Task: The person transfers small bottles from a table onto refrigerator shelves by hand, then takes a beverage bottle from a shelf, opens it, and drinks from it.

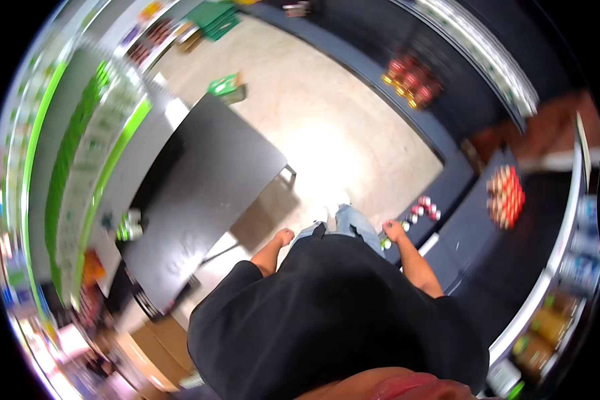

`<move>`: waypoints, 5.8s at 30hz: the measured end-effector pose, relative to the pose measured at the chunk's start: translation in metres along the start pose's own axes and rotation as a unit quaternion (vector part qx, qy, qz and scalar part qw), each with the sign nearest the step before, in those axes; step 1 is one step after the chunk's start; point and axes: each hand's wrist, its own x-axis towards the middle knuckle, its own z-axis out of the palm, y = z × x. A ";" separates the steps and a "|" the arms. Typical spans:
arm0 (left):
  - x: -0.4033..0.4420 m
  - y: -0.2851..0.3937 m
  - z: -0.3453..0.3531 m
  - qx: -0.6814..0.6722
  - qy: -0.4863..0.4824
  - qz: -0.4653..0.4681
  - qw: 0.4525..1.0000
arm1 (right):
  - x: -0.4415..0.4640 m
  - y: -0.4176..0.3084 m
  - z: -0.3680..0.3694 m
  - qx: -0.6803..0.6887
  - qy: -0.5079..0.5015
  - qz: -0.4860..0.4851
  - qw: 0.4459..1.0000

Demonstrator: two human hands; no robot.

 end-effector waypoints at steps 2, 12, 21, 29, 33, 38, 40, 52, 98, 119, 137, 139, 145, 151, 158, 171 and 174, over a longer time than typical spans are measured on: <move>-0.013 -0.031 0.027 -0.058 -0.002 -0.016 0.998 | 0.043 0.004 -0.020 -0.034 -0.028 0.000 0.999; -0.094 -0.032 0.091 -0.290 0.252 -0.110 0.917 | 0.202 -0.121 -0.033 -0.146 -0.242 -0.005 0.959; -0.158 -0.001 0.141 -0.507 0.279 -0.112 0.808 | 0.247 -0.269 0.071 -0.205 -0.271 -0.151 0.928; -0.247 -0.116 0.269 -0.607 0.418 -0.236 0.633 | 0.119 -0.282 0.229 -0.252 -0.422 -0.197 0.848; -0.261 -0.156 0.354 -0.736 0.409 -0.175 0.510 | -0.001 -0.284 0.273 -0.445 -0.516 -0.273 0.679; -0.259 -0.138 0.379 -0.538 0.286 -0.319 0.726 | -0.079 -0.301 0.318 -0.417 -0.496 -0.421 0.634; -0.247 -0.151 0.372 -0.439 0.214 -0.279 0.827 | -0.092 -0.302 0.326 -0.382 -0.460 -0.430 0.676; -0.259 -0.277 0.182 -0.662 0.313 -0.247 0.635 | -0.050 -0.390 0.428 -0.474 -0.435 -0.467 0.607; -0.169 -0.691 -0.615 -0.182 0.490 -0.026 0.852 | -0.314 -0.295 0.573 0.089 -0.153 0.162 0.971; -0.173 -0.678 -0.570 -0.328 0.436 0.088 0.833 | -0.204 -0.409 0.586 0.028 -0.189 0.032 0.981; -0.251 -0.545 -0.331 -0.124 0.261 0.277 0.916 | -0.288 -0.660 0.712 -0.300 -0.239 -0.463 0.799; -0.261 -0.535 -0.336 -0.107 0.228 0.241 0.937 | -0.294 -0.660 0.709 -0.320 -0.231 -0.450 0.801; -0.276 -0.506 -0.351 -0.048 0.204 0.251 0.945 | -0.291 -0.643 0.699 -0.315 -0.167 -0.410 0.839; -0.248 -0.489 -0.325 0.073 0.065 0.297 0.950 | -0.247 -0.555 0.672 -0.155 -0.238 -0.264 0.922; -0.222 -0.402 -0.300 0.180 -0.032 0.318 0.930 | -0.221 -0.473 0.625 -0.013 -0.214 -0.197 0.957; -0.114 -0.181 -0.181 0.244 -0.228 0.355 0.873 | -0.185 -0.344 0.406 0.090 -0.242 -0.078 0.963; -0.101 -0.110 -0.137 0.414 -0.234 0.415 0.776 | -0.209 -0.298 0.360 0.168 -0.155 -0.004 0.974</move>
